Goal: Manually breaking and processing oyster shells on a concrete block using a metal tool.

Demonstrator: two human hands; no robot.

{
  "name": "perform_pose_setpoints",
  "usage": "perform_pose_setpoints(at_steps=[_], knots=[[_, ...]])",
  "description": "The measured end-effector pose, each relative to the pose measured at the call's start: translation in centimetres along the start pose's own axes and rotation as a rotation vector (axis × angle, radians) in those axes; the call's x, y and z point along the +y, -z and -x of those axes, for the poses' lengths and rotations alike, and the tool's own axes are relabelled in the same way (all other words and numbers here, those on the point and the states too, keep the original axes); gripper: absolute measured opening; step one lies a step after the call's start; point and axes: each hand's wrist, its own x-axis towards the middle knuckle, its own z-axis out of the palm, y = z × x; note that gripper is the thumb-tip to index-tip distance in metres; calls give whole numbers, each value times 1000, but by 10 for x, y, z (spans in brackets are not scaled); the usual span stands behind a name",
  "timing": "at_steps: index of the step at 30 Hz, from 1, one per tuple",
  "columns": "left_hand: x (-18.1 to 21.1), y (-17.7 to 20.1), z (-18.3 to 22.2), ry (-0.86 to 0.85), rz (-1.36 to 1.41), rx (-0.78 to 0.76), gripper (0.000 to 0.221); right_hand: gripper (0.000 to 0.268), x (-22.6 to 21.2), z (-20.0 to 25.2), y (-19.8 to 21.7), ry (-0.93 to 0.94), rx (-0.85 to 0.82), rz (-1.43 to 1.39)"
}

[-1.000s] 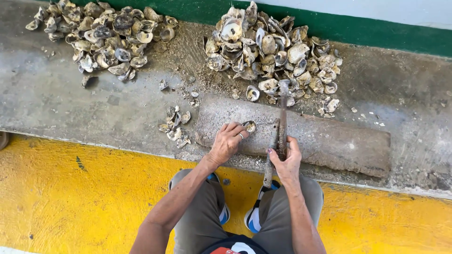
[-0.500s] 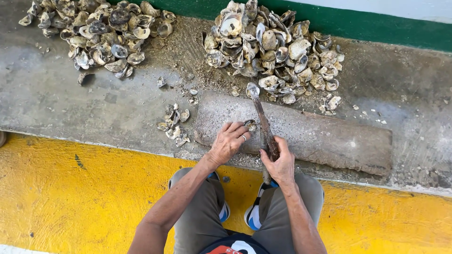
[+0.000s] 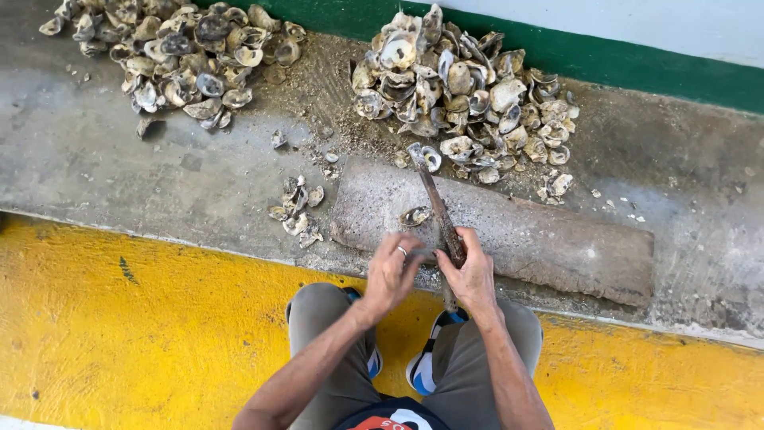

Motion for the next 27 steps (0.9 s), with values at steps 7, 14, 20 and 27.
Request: perform_pose_setpoints(at_steps=[7, 14, 20, 27], knots=[[30, -35, 40, 636, 807, -196, 51, 47, -23, -6, -2, 73, -64, 97], [30, -37, 32, 606, 711, -140, 57, 38, -13, -10, 3, 0, -87, 72], [21, -25, 34, 581, 582, -163, 62, 46, 4, 5, 36, 99, -18, 35], [4, -12, 34, 601, 647, -197, 63, 56, 12, 15, 31, 254, 6, 219]])
